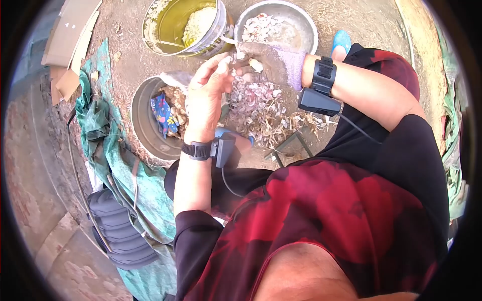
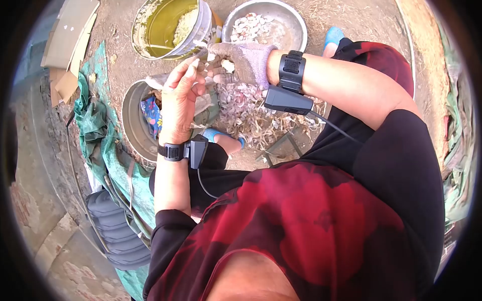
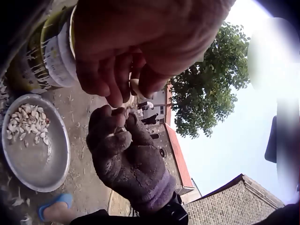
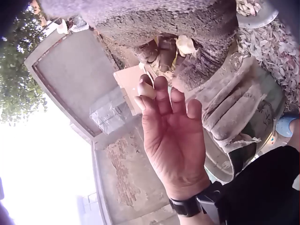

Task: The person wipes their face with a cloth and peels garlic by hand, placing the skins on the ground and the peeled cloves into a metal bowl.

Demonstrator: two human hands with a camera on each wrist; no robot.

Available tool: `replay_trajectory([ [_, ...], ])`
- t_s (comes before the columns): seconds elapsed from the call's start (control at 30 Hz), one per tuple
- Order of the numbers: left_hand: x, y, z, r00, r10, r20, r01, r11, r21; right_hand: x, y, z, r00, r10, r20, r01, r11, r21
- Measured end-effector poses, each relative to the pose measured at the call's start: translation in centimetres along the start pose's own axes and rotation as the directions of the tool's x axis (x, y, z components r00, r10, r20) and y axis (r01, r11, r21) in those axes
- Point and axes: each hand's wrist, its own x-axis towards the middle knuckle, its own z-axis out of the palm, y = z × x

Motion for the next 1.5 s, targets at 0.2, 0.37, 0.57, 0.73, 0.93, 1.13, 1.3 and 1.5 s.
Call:
replay_trajectory([
  [0.2, -0.5, -1.1, -0.5, 0.989, 0.145, -0.028, -0.129, 0.94, 0.314, -0.1, 0.1, -0.2, 0.997, 0.073, -0.032, -0.079, 0.94, -0.332],
  [0.37, -0.6, -2.1, -0.8, 0.965, 0.261, 0.004, -0.239, 0.878, 0.414, -1.4, -0.4, 0.5, 0.998, 0.009, 0.06, 0.006, 0.969, -0.245],
  [0.57, -0.9, -2.1, -0.9, 0.924, 0.377, 0.058, -0.332, 0.72, 0.61, -1.8, -0.3, 0.8, 0.997, 0.058, 0.05, -0.049, 0.987, -0.154],
  [0.73, -1.0, -2.6, -0.5, 0.889, 0.436, 0.136, -0.384, 0.553, 0.739, -1.1, -0.2, 0.2, 0.999, 0.037, 0.001, -0.033, 0.897, -0.441],
  [0.93, -1.0, -1.9, 0.7, 0.979, 0.203, 0.021, -0.203, 0.955, 0.216, -1.0, 0.0, 1.3, 0.996, -0.087, 0.016, 0.088, 0.942, -0.325],
  [1.13, -0.6, -1.6, -0.7, 0.998, 0.014, 0.055, -0.005, 0.987, -0.162, -0.4, 0.2, -0.1, 0.999, 0.014, -0.029, -0.027, 0.854, -0.519],
  [1.3, -0.8, -0.7, -1.0, 0.998, 0.064, -0.014, -0.065, 0.994, -0.083, 0.4, 0.8, -0.8, 0.988, 0.022, -0.155, -0.129, 0.678, -0.724],
  [1.5, -0.5, -2.0, -1.5, 0.93, 0.367, 0.013, -0.327, 0.812, 0.484, -0.9, -0.2, 0.2, 0.993, 0.047, 0.111, -0.016, 0.964, -0.266],
])
